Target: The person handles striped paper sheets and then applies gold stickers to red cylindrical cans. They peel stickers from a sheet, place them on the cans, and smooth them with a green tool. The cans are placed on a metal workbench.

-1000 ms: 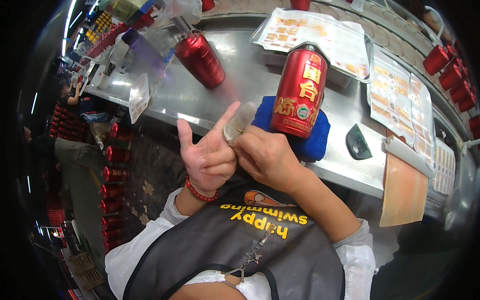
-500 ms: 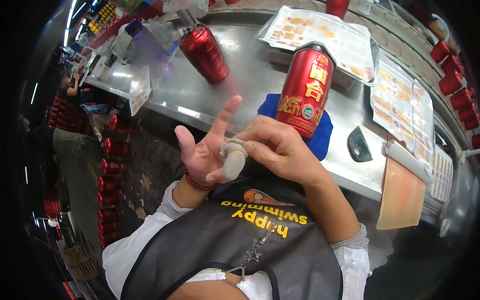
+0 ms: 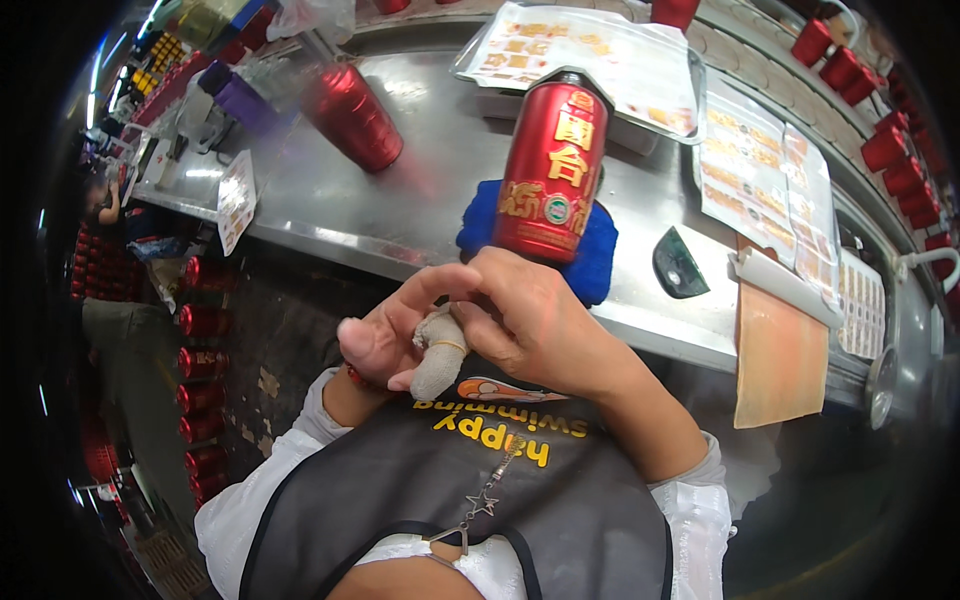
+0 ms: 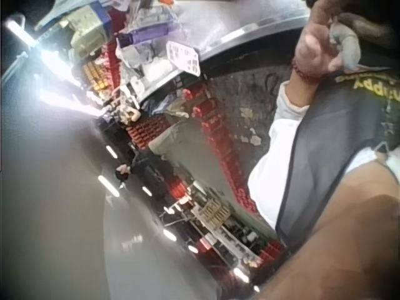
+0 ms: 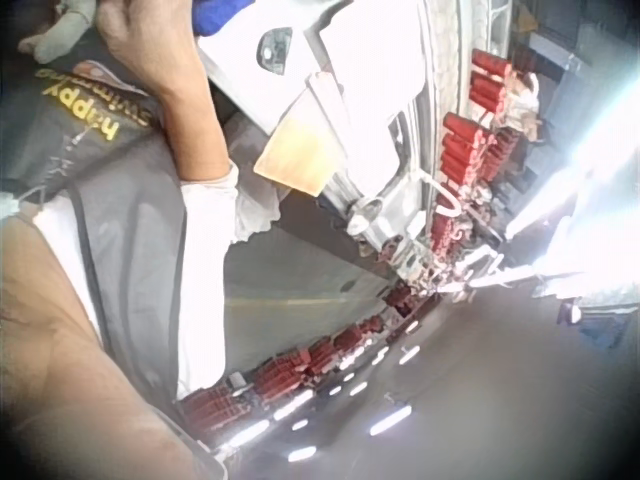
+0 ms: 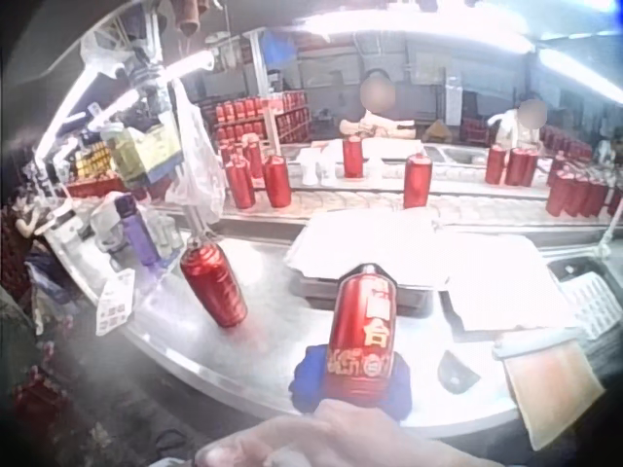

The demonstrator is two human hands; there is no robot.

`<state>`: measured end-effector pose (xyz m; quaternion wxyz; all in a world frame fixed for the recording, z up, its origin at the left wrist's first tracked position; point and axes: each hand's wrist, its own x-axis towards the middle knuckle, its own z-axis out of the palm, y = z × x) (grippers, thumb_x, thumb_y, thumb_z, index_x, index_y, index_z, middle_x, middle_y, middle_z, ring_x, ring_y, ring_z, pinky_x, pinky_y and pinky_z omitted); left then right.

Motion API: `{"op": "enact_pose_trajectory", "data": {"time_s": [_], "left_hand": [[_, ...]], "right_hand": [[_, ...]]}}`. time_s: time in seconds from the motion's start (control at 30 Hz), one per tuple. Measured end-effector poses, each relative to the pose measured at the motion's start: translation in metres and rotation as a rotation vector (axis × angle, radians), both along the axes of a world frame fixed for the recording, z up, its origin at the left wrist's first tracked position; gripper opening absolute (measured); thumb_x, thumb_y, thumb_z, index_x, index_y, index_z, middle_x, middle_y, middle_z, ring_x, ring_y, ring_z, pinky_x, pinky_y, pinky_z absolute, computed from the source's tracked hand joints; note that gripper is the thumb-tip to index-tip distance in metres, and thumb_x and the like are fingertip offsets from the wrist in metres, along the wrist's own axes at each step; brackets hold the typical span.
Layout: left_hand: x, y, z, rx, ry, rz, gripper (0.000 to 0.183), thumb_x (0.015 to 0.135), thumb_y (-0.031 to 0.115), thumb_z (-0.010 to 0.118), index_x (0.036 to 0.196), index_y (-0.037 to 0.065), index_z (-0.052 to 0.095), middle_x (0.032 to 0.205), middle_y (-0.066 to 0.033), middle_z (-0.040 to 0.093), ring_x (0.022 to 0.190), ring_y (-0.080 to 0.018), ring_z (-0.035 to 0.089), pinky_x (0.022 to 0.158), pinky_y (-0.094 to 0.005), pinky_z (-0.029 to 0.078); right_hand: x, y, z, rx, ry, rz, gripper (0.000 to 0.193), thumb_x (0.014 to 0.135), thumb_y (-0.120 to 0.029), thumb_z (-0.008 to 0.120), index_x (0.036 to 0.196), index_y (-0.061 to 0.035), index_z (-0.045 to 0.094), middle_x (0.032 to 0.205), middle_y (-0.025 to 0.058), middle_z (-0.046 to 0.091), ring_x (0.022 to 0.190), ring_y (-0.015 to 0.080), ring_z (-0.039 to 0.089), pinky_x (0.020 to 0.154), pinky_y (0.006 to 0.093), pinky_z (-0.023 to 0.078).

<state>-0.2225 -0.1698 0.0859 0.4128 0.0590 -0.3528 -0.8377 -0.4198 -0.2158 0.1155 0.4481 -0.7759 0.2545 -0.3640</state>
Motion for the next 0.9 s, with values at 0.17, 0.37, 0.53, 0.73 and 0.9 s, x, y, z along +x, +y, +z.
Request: {"op": "enact_pose_trajectory", "data": {"time_s": [0.17, 0.37, 0.53, 0.73, 0.9], "left_hand": [[0.003, -0.03, -0.014, -0.357, -0.475, 0.627, 0.042, 0.1, 0.023, 0.061, 0.132, -0.003, 0.056, 0.093, -0.0092, 0.068, 0.071, -0.0094, 0.061, 0.064, -0.0213, 0.047], [-0.022, -0.064, -0.018, -1.145, -1.106, 1.008, 0.05, 0.082, 0.012, 0.074, 0.13, 0.01, 0.062, 0.122, -0.0089, 0.067, 0.118, -0.0311, 0.058, 0.112, -0.0432, 0.033], [-0.017, -0.07, -0.022, -1.573, -1.176, 0.911, 0.043, 0.085, 0.014, 0.069, 0.128, 0.02, 0.064, 0.12, -0.0026, 0.069, 0.123, -0.0231, 0.056, 0.114, -0.0456, 0.032], [-0.038, -0.09, -0.01, -1.828, -1.202, 0.738, 0.038, 0.093, 0.017, 0.057, 0.13, 0.026, 0.061, 0.126, 0.0026, 0.065, 0.131, -0.0207, 0.051, 0.12, -0.0516, 0.024], [-0.032, -0.099, -0.04, -1.399, -1.04, 0.867, 0.078, 0.076, 0.011, 0.085, 0.143, 0.013, 0.046, 0.146, -0.0263, 0.045, 0.136, -0.0462, 0.043, 0.111, -0.053, 0.038]], "right_hand": [[-0.079, -0.008, -0.007, -0.004, 0.26, -0.615, 0.02, 0.089, -0.009, 0.07, 0.107, 0.0007, 0.066, 0.093, 0.0121, 0.064, 0.077, 0.025, 0.062, 0.069, 0.0318, 0.05], [-0.135, -0.021, -0.077, -0.363, 1.013, -0.847, 0.049, 0.084, -0.024, 0.076, 0.126, -0.0029, 0.063, 0.124, 0.0203, 0.06, 0.107, 0.0383, 0.054, 0.092, 0.0439, 0.046], [-0.135, -0.031, -0.081, -0.386, 1.053, -0.729, 0.054, 0.084, -0.021, 0.072, 0.133, -0.0022, 0.058, 0.113, 0.0219, 0.062, 0.098, 0.0377, 0.057, 0.088, 0.0446, 0.048], [-0.149, -0.048, -0.092, -0.429, 0.972, -0.771, 0.037, 0.083, -0.002, 0.058, 0.12, -0.0006, 0.057, 0.091, 0.0171, 0.062, 0.085, 0.0356, 0.061, 0.072, 0.0427, 0.053], [-0.171, -0.038, -0.073, -0.172, 0.526, -0.871, 0.019, 0.091, 0.002, 0.058, 0.11, 0.0004, 0.059, 0.106, 0.017, 0.068, 0.09, 0.0275, 0.067, 0.071, 0.0362, 0.054]]}}
